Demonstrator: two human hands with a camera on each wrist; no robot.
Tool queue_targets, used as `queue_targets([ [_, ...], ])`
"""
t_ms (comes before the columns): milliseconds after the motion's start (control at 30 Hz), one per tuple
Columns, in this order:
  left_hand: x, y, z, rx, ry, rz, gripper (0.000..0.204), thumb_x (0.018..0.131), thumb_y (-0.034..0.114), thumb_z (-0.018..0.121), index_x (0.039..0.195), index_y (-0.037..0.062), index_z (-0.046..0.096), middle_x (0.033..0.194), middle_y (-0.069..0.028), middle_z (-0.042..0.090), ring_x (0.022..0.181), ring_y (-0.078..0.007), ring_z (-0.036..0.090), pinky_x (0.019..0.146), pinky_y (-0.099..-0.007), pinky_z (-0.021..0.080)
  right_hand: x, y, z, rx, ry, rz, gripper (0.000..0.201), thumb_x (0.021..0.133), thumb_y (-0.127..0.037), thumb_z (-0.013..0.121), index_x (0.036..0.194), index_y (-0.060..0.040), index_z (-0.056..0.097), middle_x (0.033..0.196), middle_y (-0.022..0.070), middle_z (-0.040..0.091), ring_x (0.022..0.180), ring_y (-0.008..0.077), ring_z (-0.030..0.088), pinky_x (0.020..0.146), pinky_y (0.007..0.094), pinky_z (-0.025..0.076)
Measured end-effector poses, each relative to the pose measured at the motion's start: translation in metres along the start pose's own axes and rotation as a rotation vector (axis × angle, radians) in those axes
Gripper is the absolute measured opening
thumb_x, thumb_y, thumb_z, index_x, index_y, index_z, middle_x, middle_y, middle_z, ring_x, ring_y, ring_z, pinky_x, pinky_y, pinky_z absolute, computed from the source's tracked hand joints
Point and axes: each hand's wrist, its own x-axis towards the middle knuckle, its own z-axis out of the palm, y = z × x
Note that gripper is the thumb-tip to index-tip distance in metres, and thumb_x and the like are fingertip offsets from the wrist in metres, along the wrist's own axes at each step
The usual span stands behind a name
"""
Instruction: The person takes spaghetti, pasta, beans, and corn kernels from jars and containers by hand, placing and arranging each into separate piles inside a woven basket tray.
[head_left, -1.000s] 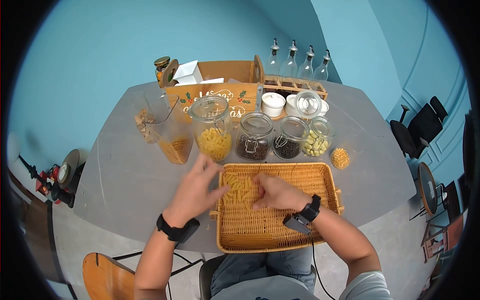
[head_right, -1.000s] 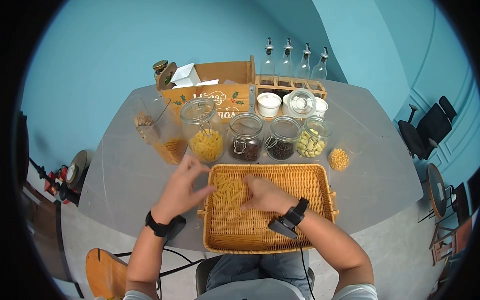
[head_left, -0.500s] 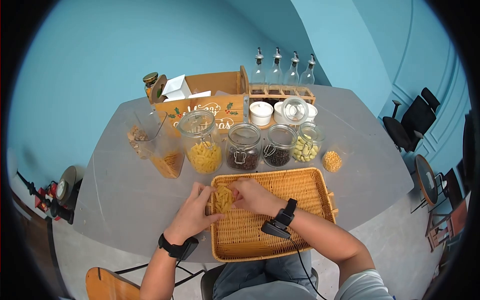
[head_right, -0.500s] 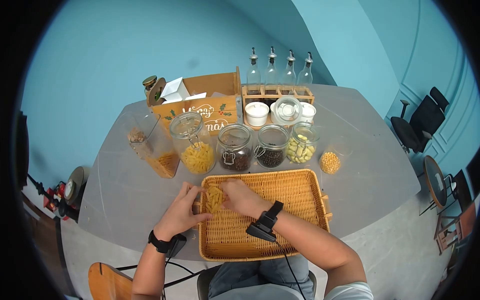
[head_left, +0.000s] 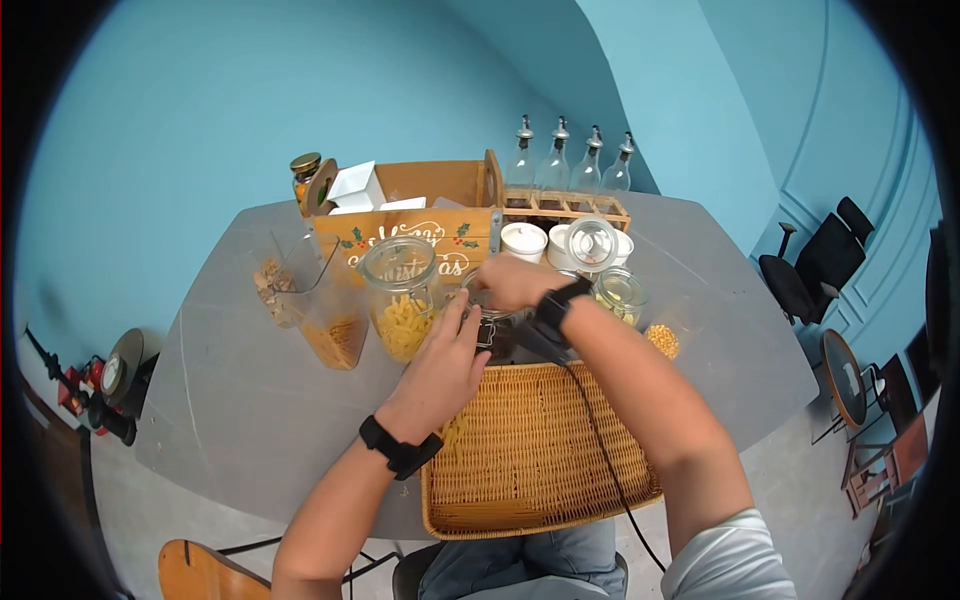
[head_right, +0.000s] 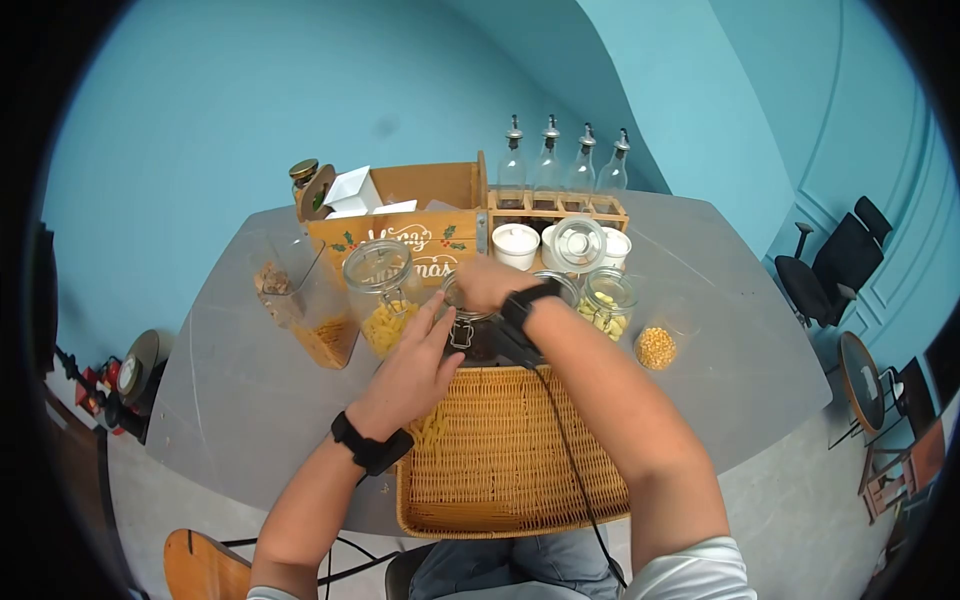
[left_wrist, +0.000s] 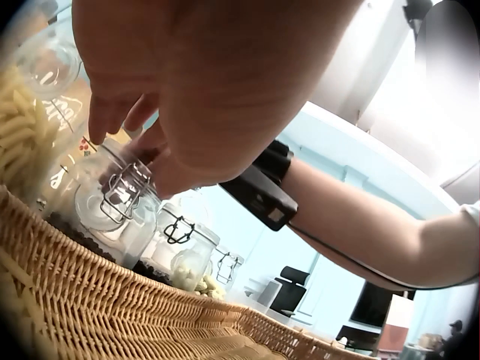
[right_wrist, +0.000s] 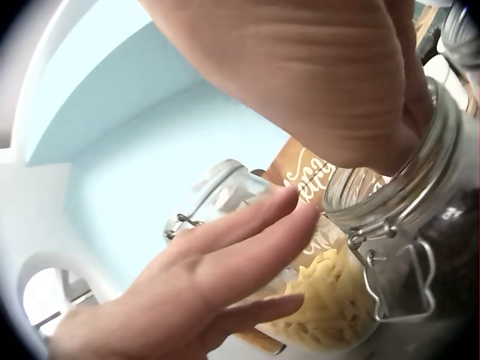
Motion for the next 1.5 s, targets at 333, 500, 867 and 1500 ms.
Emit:
queue_targets([
  [333,0.011,-0.004,0.008,0.059,-0.113,-0.002,0.042,0.092,-0.001,0.063,0.133,-0.0108,0.056,0.146,-0.0250,0.050,0.126,-0.0430,0.054,0.108,-0.0468,0.046,0.042,-0.009,0.002,0.020,-0.404,0.387,0.036,0.081,-0.032,0.073,0.110,-0.0112,0.079,0.107,0.0138,0.078,0.100,0.0279,0.075,0.085,0.0402,0.058],
  [500,0.012,-0.005,0.001,0.059,-0.125,0.011,0.039,0.090,-0.002,0.064,0.129,-0.0093,0.060,0.146,-0.0213,0.051,0.125,-0.0411,0.054,0.107,-0.0462,0.047,0.050,0.004,0.006,0.069,-0.650,0.226,0.043,0.081,-0.047,0.079,0.109,-0.0145,0.078,0.103,0.0075,0.078,0.090,0.0228,0.075,0.082,0.0385,0.057],
  [867,0.008,-0.004,0.000,-0.001,-0.109,0.000,0.046,0.089,0.002,0.067,0.133,-0.0086,0.059,0.144,-0.0207,0.052,0.124,-0.0407,0.055,0.106,-0.0448,0.047,0.058,0.008,0.009,-0.011,-0.702,0.065,0.033,0.092,-0.037,0.069,0.109,-0.0087,0.074,0.094,0.0082,0.075,0.080,0.0226,0.071,0.072,0.0400,0.056],
  [1500,-0.016,0.005,-0.022,-0.053,-0.003,0.000,0.058,0.090,0.004,0.069,0.144,-0.0035,0.051,0.149,-0.0215,0.049,0.132,-0.0418,0.050,0.110,-0.0449,0.045,-0.056,-0.017,-0.029,0.335,0.007,-0.152,0.022,0.097,-0.017,0.055,0.097,-0.0042,0.073,0.089,0.0140,0.073,0.081,0.0280,0.069,0.074,0.0414,0.054],
])
